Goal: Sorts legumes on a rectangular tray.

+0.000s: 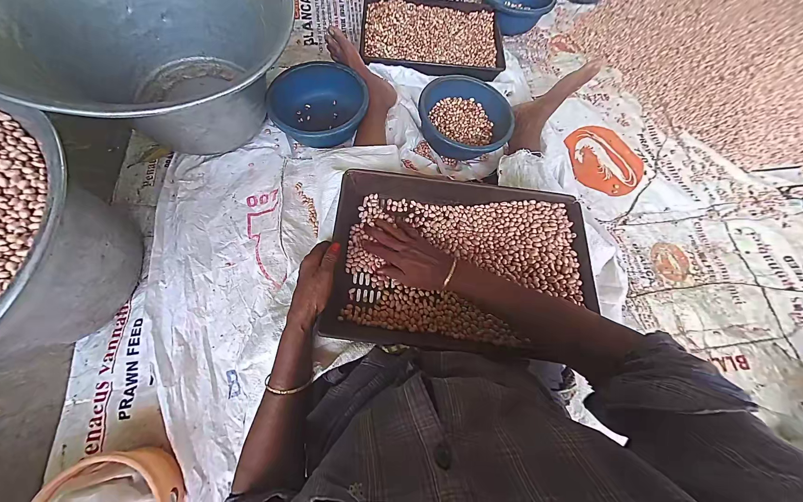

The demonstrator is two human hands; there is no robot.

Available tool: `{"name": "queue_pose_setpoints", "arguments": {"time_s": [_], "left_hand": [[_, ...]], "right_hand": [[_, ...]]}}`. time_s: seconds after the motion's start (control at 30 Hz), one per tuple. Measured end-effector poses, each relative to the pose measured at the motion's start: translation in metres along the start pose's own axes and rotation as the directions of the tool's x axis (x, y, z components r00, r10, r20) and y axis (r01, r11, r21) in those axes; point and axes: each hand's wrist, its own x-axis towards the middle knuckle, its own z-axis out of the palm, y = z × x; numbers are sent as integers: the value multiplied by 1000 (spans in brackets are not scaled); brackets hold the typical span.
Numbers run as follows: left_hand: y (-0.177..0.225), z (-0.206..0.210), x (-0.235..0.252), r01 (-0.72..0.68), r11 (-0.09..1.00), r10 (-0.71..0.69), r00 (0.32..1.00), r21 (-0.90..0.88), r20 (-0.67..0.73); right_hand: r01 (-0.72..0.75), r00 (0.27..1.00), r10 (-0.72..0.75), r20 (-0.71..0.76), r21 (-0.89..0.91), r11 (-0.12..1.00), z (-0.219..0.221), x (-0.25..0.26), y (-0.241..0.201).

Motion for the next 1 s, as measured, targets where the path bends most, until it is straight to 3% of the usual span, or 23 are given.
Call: {"name": "queue_pose_setpoints", "arguments": {"time_s": [0.07,0.13,0.23,0.3,0.37,0.53,0.63,0.7,0.77,0.87,1.0], "left_hand": [[1,0,1,-13,1000,13,1000,6,8],[0,0,1,-25,999,24,1000,21,6],[0,0,1,-25,999,24,1000,30,11],[2,0,1,-14,1000,14,1000,23,9],[4,0,-1,-3,1000,3,1000,20,4],[5,0,0,-10,1000,10,1000,15,-3],[4,0,0,-17,1000,17,1000,-2,-11],[4,0,1,-17,1000,16,1000,-15,-8],[5,0,1,-9,1000,9,1000,-12,0],[6,-1,1,7,1000,-7,1000,-5,3],[2,0,0,16,1000,-16,1000,9,6]], "right_hand": [[-4,997,-2,-76,-83,997,12,-33,2],[-96,982,77,-170,-106,990,11,-54,12],[-257,907,236,-350,-13,966,-2,-59,25],[-288,861,297,-414,85,954,-16,-47,20],[-255,868,304,-392,172,951,-26,-27,3],[-138,977,166,-131,203,969,-25,32,-36],[-224,914,303,-269,288,931,-25,56,-25],[-304,895,365,-258,246,920,-30,67,-6],[-343,920,365,-141,158,926,-32,71,8],[-326,942,329,-62,62,943,-33,71,9],[-293,955,291,-60,-42,955,-30,70,6]]}}
